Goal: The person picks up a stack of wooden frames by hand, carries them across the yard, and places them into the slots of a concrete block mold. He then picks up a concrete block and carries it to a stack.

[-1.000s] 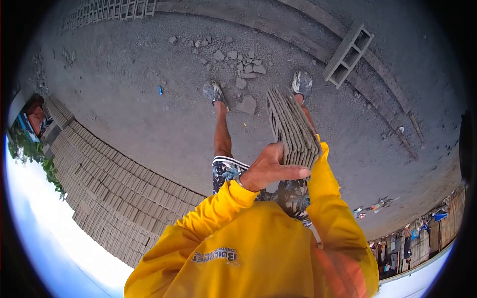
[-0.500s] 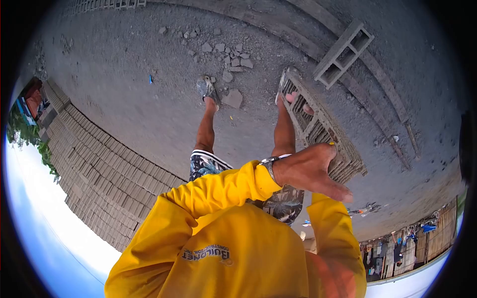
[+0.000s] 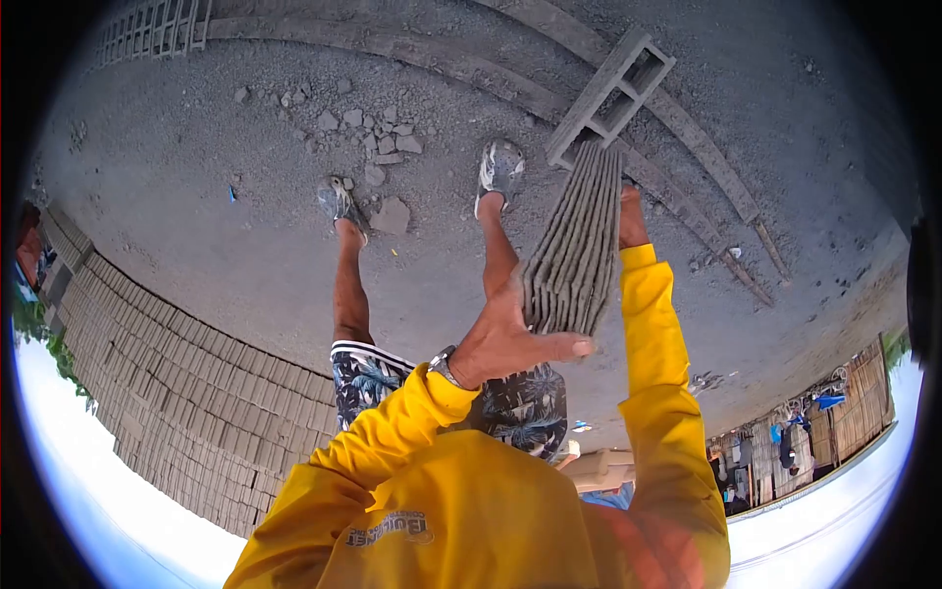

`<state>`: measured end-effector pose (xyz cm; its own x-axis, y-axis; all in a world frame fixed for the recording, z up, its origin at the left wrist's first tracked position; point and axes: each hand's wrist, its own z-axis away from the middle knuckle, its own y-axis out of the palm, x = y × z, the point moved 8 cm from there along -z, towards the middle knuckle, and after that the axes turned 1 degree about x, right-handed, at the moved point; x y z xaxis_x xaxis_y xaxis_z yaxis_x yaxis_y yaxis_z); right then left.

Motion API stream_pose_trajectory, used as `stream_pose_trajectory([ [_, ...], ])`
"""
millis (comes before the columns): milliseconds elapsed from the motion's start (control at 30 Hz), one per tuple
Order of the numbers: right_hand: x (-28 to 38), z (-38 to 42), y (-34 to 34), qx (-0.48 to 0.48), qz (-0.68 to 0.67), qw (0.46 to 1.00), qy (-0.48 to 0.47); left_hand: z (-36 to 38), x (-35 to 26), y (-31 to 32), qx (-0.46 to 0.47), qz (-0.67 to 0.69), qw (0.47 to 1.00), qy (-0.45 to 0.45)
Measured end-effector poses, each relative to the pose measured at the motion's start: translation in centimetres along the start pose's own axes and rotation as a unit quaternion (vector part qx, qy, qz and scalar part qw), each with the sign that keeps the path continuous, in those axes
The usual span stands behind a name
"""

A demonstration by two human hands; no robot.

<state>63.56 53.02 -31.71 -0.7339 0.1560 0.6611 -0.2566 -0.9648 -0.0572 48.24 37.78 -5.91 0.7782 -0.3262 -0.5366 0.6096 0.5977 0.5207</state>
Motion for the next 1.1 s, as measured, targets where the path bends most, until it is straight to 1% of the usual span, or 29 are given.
stream_pose_trajectory([
  [33,0.9,-0.8,-2.0,-0.042,0.059,0.997,-0.018,-0.6,2.1,-0.9,-0.035,0.019,0.999,-0.013],
  [67,1.4,-1.5,-4.1,-0.091,0.092,0.992,-0.006,-1.2,4.2,-1.8,-0.070,0.039,0.996,-0.027],
  [133,5.5,-2.5,-7.6,-0.187,0.155,0.970,0.019,-2.7,8.7,-3.5,-0.110,0.050,0.992,-0.040],
  [167,6.7,-3.5,-8.9,-0.208,0.265,0.941,-0.025,-4.2,10.9,-4.6,-0.113,0.041,0.992,-0.038],
  [200,7.6,-4.9,-10.0,-0.227,0.371,0.898,-0.068,-5.8,12.8,-5.6,-0.117,0.030,0.992,-0.036],
  [233,8.5,-6.1,-10.5,-0.240,0.471,0.842,-0.110,-7.5,14.0,-6.2,-0.141,0.043,0.989,-0.013],
  [333,10.2,-9.4,-10.8,-0.257,0.573,0.755,-0.192,-12.6,18.9,-7.5,-0.146,0.054,0.984,-0.086],
  [367,10.4,-10.7,-10.9,-0.242,0.587,0.748,-0.193,-14.0,19.8,-7.8,-0.144,0.047,0.983,-0.099],
  [433,10.1,-11.9,-10.8,-0.207,0.614,0.738,-0.190,-16.4,25.2,-7.7,-0.146,0.136,0.975,-0.094],
  [467,9.9,-12.6,-10.9,-0.208,0.626,0.727,-0.191,-17.7,27.1,-7.9,-0.149,0.177,0.969,-0.088],
  [567,9.0,-14.1,-10.9,-0.200,0.654,0.706,-0.182,-19.4,27.8,-8.2,-0.125,0.181,0.971,-0.091],
  [633,8.5,-14.5,-10.7,-0.188,0.672,0.698,-0.160,-20.0,28.0,-8.9,-0.137,0.149,0.974,-0.097],
  [667,8.2,-14.6,-10.6,-0.187,0.674,0.696,-0.165,-20.1,28.1,-9.0,-0.142,0.135,0.975,-0.100],
  [733,7.9,-15.3,-10.6,-0.188,0.676,0.690,-0.180,-21.5,27.7,-9.5,-0.137,0.150,0.977,-0.070],
  [767,7.4,-15.8,-10.5,-0.183,0.681,0.690,-0.163,-21.8,27.5,-9.9,-0.138,0.158,0.976,-0.058],
  [833,6.9,-16.2,-10.0,-0.179,0.688,0.692,-0.127,-21.4,27.6,-10.6,-0.146,-0.006,0.981,-0.125],
  [867,6.8,-16.3,-9.9,-0.170,0.692,0.693,-0.111,-21.4,27.2,-11.2,-0.145,-0.090,0.973,-0.155],
  [900,6.5,-16.6,-10.0,-0.159,0.697,0.692,-0.098,-21.6,29.3,-11.9,-0.106,-0.188,0.952,-0.216],
  [933,6.6,-16.7,-10.2,-0.153,0.702,0.690,-0.084,-21.1,29.0,-12.2,-0.126,-0.179,0.958,-0.187],
  [1000,7.9,-15.7,-9.8,-0.151,0.738,0.652,-0.085,-19.3,28.1,-12.7,-0.167,-0.155,0.966,-0.121],
  [1033,8.4,-15.0,-9.3,-0.148,0.757,0.631,-0.086,-17.9,28.5,-13.6,-0.176,-0.125,0.968,-0.124],
  [1100,9.7,-13.2,-9.0,-0.175,0.752,0.632,-0.063,-14.2,29.2,-16.2,-0.195,-0.060,0.971,-0.128],
])
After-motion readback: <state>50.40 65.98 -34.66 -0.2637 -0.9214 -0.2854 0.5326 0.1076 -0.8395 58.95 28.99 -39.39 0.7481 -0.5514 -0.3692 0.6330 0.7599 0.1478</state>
